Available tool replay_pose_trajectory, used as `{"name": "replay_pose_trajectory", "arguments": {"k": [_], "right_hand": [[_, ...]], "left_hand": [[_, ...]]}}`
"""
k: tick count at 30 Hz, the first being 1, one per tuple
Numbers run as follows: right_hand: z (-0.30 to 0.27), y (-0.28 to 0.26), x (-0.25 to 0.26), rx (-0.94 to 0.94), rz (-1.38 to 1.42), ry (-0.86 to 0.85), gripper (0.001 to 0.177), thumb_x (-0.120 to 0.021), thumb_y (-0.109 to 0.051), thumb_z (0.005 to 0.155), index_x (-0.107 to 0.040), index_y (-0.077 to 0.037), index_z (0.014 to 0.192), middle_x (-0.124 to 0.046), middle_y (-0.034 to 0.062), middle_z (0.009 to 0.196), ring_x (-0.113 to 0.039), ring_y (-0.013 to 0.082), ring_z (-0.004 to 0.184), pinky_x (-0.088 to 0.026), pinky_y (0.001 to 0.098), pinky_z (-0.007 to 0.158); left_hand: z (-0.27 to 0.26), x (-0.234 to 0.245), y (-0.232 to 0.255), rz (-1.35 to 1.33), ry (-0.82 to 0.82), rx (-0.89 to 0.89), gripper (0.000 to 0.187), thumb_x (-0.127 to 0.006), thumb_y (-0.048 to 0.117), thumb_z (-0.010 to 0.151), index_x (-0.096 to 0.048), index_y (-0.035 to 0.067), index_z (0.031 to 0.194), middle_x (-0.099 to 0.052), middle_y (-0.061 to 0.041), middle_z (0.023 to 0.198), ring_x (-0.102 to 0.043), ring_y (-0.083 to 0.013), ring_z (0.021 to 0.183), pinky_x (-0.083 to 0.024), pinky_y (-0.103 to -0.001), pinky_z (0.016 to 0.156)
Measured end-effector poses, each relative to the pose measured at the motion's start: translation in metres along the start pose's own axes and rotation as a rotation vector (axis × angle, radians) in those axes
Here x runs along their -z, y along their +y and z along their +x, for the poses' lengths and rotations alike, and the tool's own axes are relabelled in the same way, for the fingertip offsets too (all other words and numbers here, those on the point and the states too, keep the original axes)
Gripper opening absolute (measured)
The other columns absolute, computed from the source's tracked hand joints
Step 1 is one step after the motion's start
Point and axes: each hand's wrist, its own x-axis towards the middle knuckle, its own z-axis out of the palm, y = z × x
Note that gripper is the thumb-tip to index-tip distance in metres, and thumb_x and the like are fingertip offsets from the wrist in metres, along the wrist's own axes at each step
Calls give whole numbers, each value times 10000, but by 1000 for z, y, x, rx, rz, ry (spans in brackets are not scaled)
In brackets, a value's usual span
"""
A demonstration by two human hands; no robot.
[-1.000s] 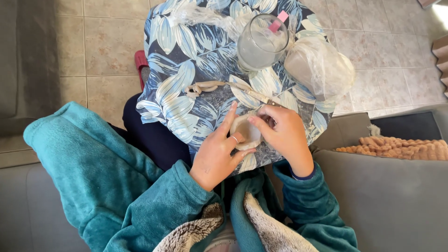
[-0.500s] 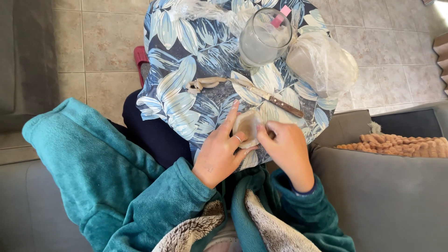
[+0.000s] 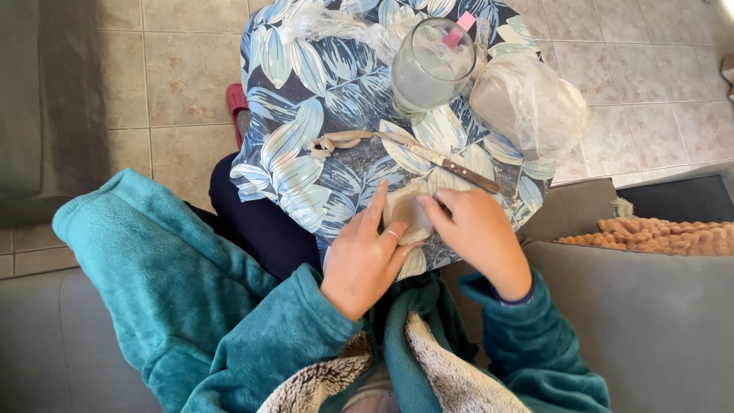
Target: Sculpting and refining a small clay bowl using hands and a knife for trimming.
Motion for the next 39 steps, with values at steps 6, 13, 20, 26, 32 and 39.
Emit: {"name": "replay_pose_trajectory", "arguments": {"k": [6,13,20,26,32,39], "right_hand": [[7,-12,14,-11,30,-75,299,-678,-316,881,-651,-37,776,-617,183,635,-614,405,597,-453,502,540],[51,-46,25,636,-43,-50,178,-705,-258,827,-673,-86,796,-672,88,752,-663,333,702,-511,446,591],[34,-37,15,438,-149,116,223,-719,-286,814,-694,-86,718,-663,85,701,-664,321,677,-507,440,558],[-3,-53,3,-127,-214,40,377,-693,-408,872,-710,-86,677,-684,136,663,-654,361,649,-499,485,578],[8,-49,-10,-40,-247,256,288,-682,-308,877,-695,-51,750,-700,158,754,-661,388,690,-510,492,596],[37,-34,10,487,-11,173,176,-659,-231,880,-717,-67,906,-699,124,860,-670,349,809,-518,455,671]], "left_hand": [[10,42,31,46,105,-26,611,-824,349,801,-621,59,1299,-586,-272,1328,-685,-395,961,-553,-451,809],[25,52,-5,-176,93,160,608,-765,293,875,-553,-7,1360,-702,-263,1006,-677,-452,879,-549,-483,704],[35,48,-2,-135,41,302,249,-639,183,948,-739,64,1142,-717,-226,837,-690,-411,752,-539,-499,637],[35,44,6,-141,108,280,204,-637,148,936,-761,52,1066,-735,-211,862,-701,-398,740,-555,-482,630],[29,37,-3,-123,163,212,210,-626,109,942,-744,19,1092,-731,-231,920,-700,-409,786,-566,-472,664],[31,37,-3,-187,160,261,238,-611,95,950,-743,23,1135,-713,-239,876,-698,-401,749,-554,-459,632]]}}
